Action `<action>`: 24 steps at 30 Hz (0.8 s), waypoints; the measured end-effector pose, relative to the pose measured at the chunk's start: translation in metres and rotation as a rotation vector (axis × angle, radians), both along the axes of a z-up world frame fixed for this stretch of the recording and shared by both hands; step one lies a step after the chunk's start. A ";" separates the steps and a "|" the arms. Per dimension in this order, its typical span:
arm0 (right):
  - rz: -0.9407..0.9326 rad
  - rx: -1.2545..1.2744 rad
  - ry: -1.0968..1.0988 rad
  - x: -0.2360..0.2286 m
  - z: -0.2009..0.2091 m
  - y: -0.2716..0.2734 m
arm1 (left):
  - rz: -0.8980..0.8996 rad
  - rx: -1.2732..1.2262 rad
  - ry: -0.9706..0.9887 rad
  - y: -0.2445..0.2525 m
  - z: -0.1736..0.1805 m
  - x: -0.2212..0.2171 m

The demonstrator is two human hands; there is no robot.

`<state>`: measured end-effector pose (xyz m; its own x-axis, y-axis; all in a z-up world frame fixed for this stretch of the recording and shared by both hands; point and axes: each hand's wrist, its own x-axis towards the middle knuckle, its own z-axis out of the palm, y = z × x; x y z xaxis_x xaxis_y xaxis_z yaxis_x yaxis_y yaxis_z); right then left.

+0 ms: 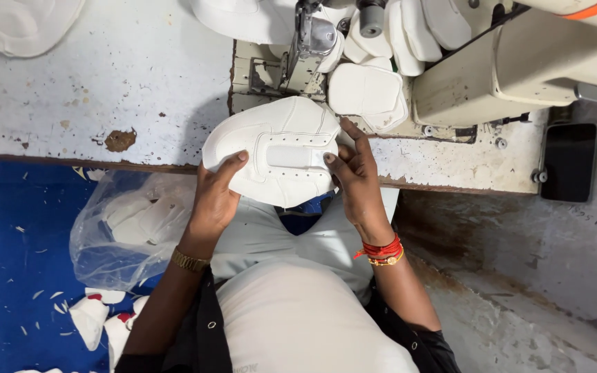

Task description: The person uses a sewing machine to stitch white shoe uppers. They repeatedly pick up a shoe upper, position it under the needle, sew a seam, and then remove it to place it on a stack. The person handles the shoe uppers by hand throughout the process.

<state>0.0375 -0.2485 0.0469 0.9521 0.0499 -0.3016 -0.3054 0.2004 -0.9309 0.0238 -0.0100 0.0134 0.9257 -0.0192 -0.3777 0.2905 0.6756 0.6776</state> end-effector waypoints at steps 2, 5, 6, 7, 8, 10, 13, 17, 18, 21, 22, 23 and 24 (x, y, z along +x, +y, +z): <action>-0.014 0.030 -0.012 -0.004 0.001 0.001 | -0.009 -0.003 -0.002 0.001 0.002 0.000; -0.002 0.050 -0.044 -0.007 0.006 0.001 | -0.016 -0.017 -0.003 0.004 0.000 -0.001; 0.024 0.041 -0.067 -0.007 0.008 0.001 | -0.014 -0.028 -0.004 0.004 -0.001 -0.001; 0.025 0.041 -0.068 -0.008 0.011 0.000 | -0.013 -0.028 -0.006 0.005 0.001 -0.001; 0.097 0.036 -0.068 -0.009 0.014 -0.002 | -0.017 -0.031 -0.012 0.005 0.003 -0.001; 0.171 0.030 -0.069 -0.013 0.018 -0.003 | -0.019 -0.036 -0.021 0.005 0.006 0.000; 0.186 -0.042 -0.080 -0.019 0.030 -0.004 | -0.024 -0.014 -0.008 0.004 0.011 0.002; 0.143 -0.156 -0.125 -0.024 0.064 -0.005 | -0.096 0.009 -0.093 -0.001 0.024 0.015; 0.112 -0.213 -0.111 -0.026 0.072 -0.006 | -0.126 0.017 -0.149 -0.003 0.025 0.018; 0.039 -0.263 -0.237 -0.018 0.082 -0.009 | -0.148 -0.021 -0.221 -0.011 0.044 0.037; 0.052 -0.264 -0.241 -0.009 0.085 -0.008 | -0.134 -0.022 -0.223 -0.012 0.043 0.047; 0.024 -0.277 -0.261 -0.001 0.087 -0.008 | -0.146 0.026 -0.249 -0.014 0.041 0.057; -0.009 -0.288 -0.274 0.005 0.089 -0.007 | -0.164 0.074 -0.267 -0.016 0.038 0.065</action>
<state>0.0421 -0.2556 0.1363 0.9993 -0.0079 -0.0366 -0.0371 -0.0792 -0.9962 0.0887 -0.0256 0.0517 0.9791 -0.1582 -0.1279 0.1970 0.5804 0.7901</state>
